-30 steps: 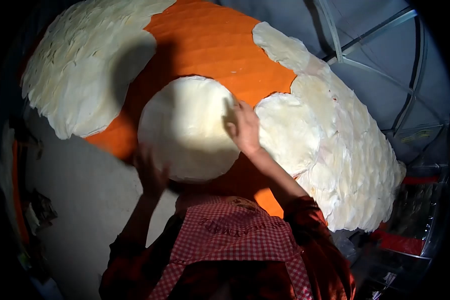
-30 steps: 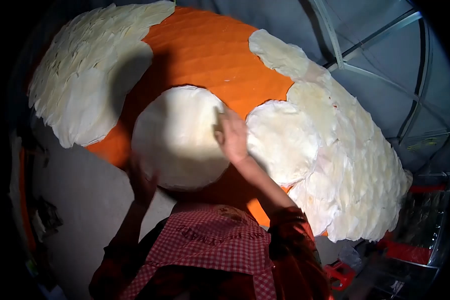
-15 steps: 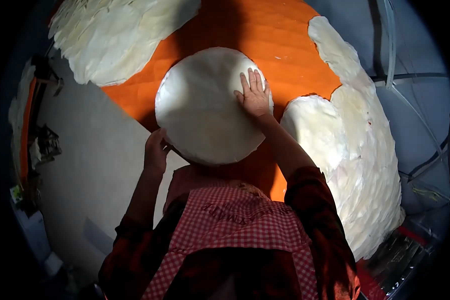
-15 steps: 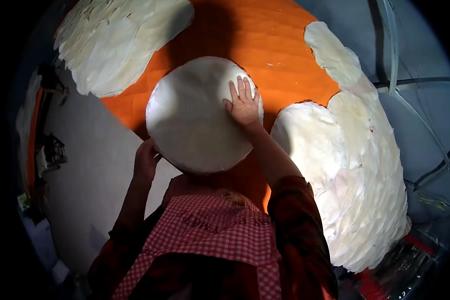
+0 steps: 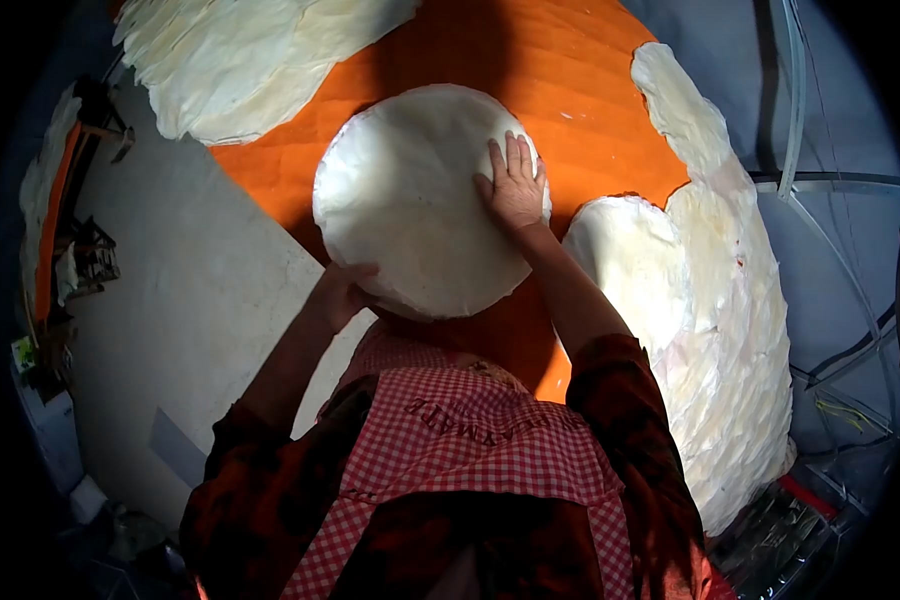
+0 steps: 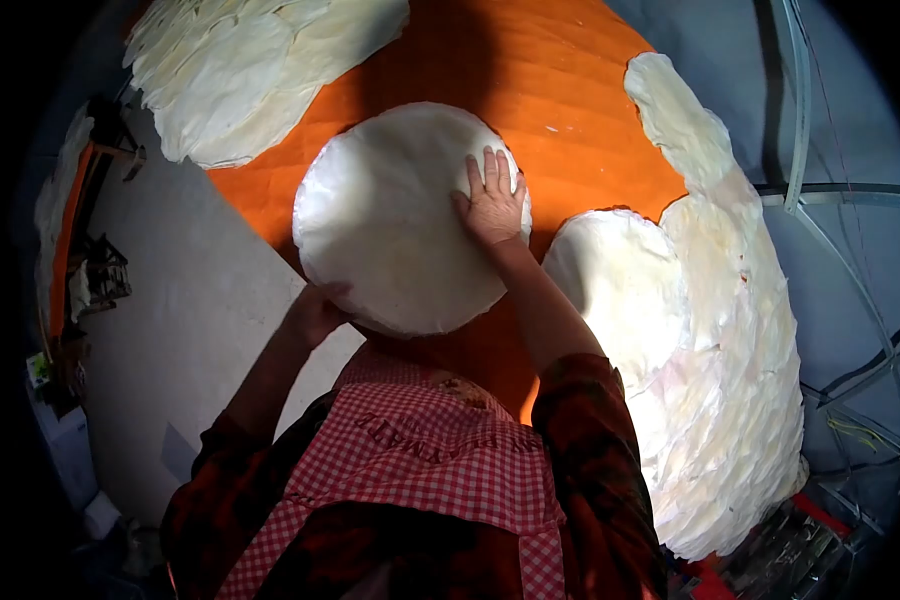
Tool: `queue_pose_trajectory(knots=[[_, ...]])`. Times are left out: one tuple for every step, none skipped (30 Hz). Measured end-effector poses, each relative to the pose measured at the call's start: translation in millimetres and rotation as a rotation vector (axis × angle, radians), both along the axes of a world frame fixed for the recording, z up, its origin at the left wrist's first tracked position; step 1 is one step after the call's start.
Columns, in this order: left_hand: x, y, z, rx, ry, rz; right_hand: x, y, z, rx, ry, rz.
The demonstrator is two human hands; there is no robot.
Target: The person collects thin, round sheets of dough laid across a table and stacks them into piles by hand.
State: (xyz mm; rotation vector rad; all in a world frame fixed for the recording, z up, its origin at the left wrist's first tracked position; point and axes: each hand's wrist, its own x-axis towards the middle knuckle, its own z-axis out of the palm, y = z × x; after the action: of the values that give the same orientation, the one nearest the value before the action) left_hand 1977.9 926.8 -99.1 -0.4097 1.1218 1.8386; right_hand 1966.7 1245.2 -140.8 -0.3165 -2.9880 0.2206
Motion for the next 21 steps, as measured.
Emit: queue_pose_trajectory(knots=[[4.8,2.5,-0.6,-0.021,0.018,0.03,-1.5,0.4,-0.8,0.001,0.001,0.009],[10.9,4.6,1.4,-0.096,0.023,0.11,-2.7,1.7,-2.8,0.004,0.004,0.013],[13.1,4.2,1.1,-0.183,0.074,0.091,-1.4,3.1,-4.3,0.007,0.005,0.012],[14.1,3.6,-1.4,-0.27,0.127,0.07,1.1,3.6,-6.0,0.011,0.03,0.02],[14.7,2.4,-4.0,-0.353,0.186,0.049,2.8,3.1,-7.6,0.017,0.059,0.028],[15.0,-4.0,-7.0,-0.447,0.274,0.042,0.9,5.4,-7.4,0.029,0.095,0.034],[15.8,-7.6,-8.2,-0.532,0.371,0.039,-1.2,8.9,-9.1,0.023,0.11,0.039],[16.6,-5.4,9.5,-0.77,0.696,-0.005,-0.9,9.8,-13.5,0.018,0.127,0.04],[17.8,-4.7,28.7,-1.005,1.026,-0.044,-0.7,9.2,-14.3,0.01,0.141,0.038],[17.4,-3.1,32.1,-0.972,1.375,-0.041,-2.5,8.1,-8.5,0.021,0.086,0.019],[16.3,0.1,34.7,-0.916,1.72,-0.031,-3.8,6.9,-2.6,0.032,0.028,-0.001],[19.3,14.3,47.5,-0.747,1.703,-0.192,-5.2,6.1,2.1,0.042,-0.031,-0.019],[19.7,29.2,51.5,-0.702,1.72,-0.395,-10.4,7.5,-2.0,0.112,-0.026,-0.029],[23.7,39.6,39.3,-0.731,1.796,-0.5,-18.7,9.9,-12.2,0.18,-0.018,-0.041],[30.4,44.1,18.7,-0.759,1.873,-0.614,-25.1,9.4,-17.2,0.244,-0.013,-0.063],[34.2,46.5,1.5,-0.884,1.821,-0.84,-26.5,8.5,-8.6,0.311,0.045,0.022],[38.0,51.8,-16.8,-0.999,1.768,-1.055,-27.6,11.0,0.6,0.395,0.099,0.095],[42.4,47.9,-37.1,-1.018,1.883,-1.019,-39.3,9.3,-16.0,0.315,0.203,0.108],[44.2,43.2,-54.0,-1.026,2.0,-0.975,-53.4,11.5,-34.4,0.243,0.307,0.121],[44.7,45.5,-59.6,-1.031,1.948,-0.989,-58.7,20.6,-30.8,0.089,0.25,0.161],[48.6,45.7,-59.5,-1.051,1.874,-1.011,-59.3,20.6,-33.7,-0.01,0.224,0.183]])
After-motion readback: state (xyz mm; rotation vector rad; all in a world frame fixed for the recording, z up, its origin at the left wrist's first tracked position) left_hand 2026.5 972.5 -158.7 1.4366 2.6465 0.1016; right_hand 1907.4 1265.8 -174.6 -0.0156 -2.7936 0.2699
